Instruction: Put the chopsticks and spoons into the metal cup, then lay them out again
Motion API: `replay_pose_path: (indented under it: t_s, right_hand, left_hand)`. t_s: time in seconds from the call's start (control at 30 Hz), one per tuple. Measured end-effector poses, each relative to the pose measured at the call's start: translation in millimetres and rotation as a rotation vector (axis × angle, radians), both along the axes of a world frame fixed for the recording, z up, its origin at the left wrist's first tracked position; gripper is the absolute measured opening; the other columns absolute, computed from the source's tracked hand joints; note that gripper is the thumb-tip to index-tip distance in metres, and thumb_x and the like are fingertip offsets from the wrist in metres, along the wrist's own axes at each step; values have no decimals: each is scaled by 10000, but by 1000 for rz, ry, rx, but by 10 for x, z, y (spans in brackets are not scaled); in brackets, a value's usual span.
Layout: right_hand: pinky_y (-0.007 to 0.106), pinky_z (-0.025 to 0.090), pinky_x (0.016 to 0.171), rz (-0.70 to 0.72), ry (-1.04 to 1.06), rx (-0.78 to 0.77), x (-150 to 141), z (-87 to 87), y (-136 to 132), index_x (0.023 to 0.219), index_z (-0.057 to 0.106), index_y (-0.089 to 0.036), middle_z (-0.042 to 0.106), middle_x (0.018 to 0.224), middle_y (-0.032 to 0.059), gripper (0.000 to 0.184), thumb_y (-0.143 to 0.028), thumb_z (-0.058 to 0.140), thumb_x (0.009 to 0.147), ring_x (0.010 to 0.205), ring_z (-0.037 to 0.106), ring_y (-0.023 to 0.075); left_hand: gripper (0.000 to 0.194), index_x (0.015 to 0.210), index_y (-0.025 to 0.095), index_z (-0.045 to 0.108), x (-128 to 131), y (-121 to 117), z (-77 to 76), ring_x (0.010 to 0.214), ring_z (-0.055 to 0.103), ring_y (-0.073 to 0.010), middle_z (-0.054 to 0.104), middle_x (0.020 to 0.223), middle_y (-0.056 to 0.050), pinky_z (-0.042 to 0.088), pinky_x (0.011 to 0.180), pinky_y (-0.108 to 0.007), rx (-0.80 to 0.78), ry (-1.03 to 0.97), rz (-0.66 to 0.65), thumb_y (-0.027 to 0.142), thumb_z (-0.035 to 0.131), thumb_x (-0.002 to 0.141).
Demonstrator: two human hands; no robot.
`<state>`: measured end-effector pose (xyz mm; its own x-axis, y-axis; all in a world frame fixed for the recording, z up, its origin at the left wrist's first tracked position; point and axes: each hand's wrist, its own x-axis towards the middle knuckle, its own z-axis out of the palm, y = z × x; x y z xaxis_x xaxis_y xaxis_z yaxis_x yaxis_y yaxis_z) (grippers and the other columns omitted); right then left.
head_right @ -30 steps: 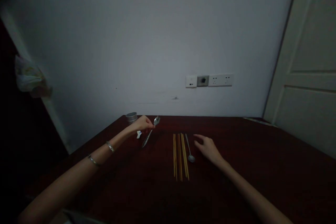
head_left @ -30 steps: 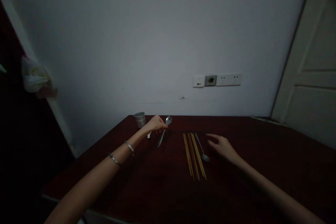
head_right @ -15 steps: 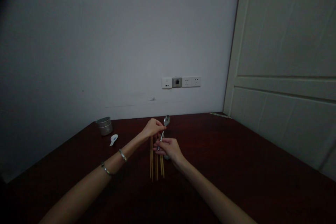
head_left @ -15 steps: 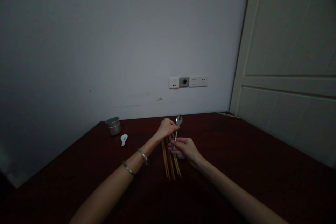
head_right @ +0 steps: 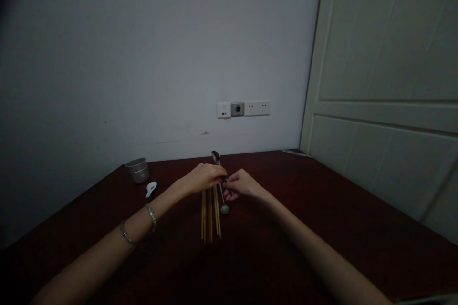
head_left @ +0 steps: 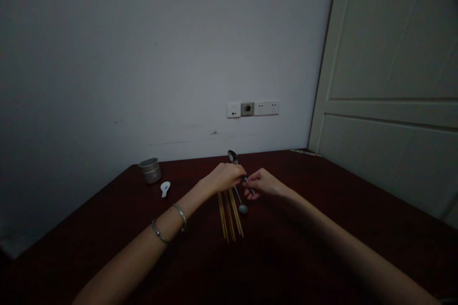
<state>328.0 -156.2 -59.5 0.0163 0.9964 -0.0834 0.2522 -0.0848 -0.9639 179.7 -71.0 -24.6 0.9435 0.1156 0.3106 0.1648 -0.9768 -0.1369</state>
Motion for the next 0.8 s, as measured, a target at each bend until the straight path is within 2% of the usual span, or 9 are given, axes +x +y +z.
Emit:
replay_pose_path:
  t_s: [0.13,0.23,0.3,0.47,0.53,0.63,0.8]
  right_hand:
    - [191,504,461,2,-95,20,49,151,-3,571,603,-79,632,528,55,285,-300,578,749,460,595,101]
    - [193,494,453,-15,-129,77,73,237,2,589,608,-81,632,536,58,314,-364,598,722,465,597,106]
    - [190,485,445,-30,-135,124,88,278,13,598,612,-83,627,531,55,338,-403,606,704,463,592,104]
    - [205,483,462,-60,-116,241,118,337,29,605,624,-92,621,536,49,382,-460,585,697,442,562,86]
    - [203,476,458,-98,-112,289,114,336,20,630,638,-96,617,540,42,358,-446,589,694,447,551,82]
    - [185,440,416,-171,-142,324,78,289,3,663,655,-98,606,536,33,300,-394,606,681,446,532,80]
    - [181,373,359,-231,-263,381,-32,122,25,694,677,-103,594,507,26,270,-357,583,691,386,481,80]
  left_hand:
    - [190,898,204,632,-4,2,-19,820,595,-168,653,872,-48,402,648,-225,-12,-6,65,187,477,789]
    - [155,843,193,648,4,18,-40,737,592,-164,658,785,-43,387,612,-226,-170,-72,119,220,521,759]
    - [124,788,172,651,21,36,-62,666,578,-147,651,720,-33,381,581,-220,-375,-140,129,228,562,723]
    - [123,673,122,609,64,62,-119,547,533,-100,638,651,-36,364,492,-191,-1027,-340,98,234,644,637]
    - [160,694,121,597,70,46,-130,452,470,-65,640,660,-36,319,426,-180,-1194,-437,143,261,648,636]
    - [205,709,122,586,84,17,-149,357,364,-29,622,616,-15,246,365,-172,-1277,-598,207,296,658,629]
    - [229,656,127,567,152,9,-214,318,329,-28,514,453,44,195,337,-172,-1312,-753,253,302,695,582]
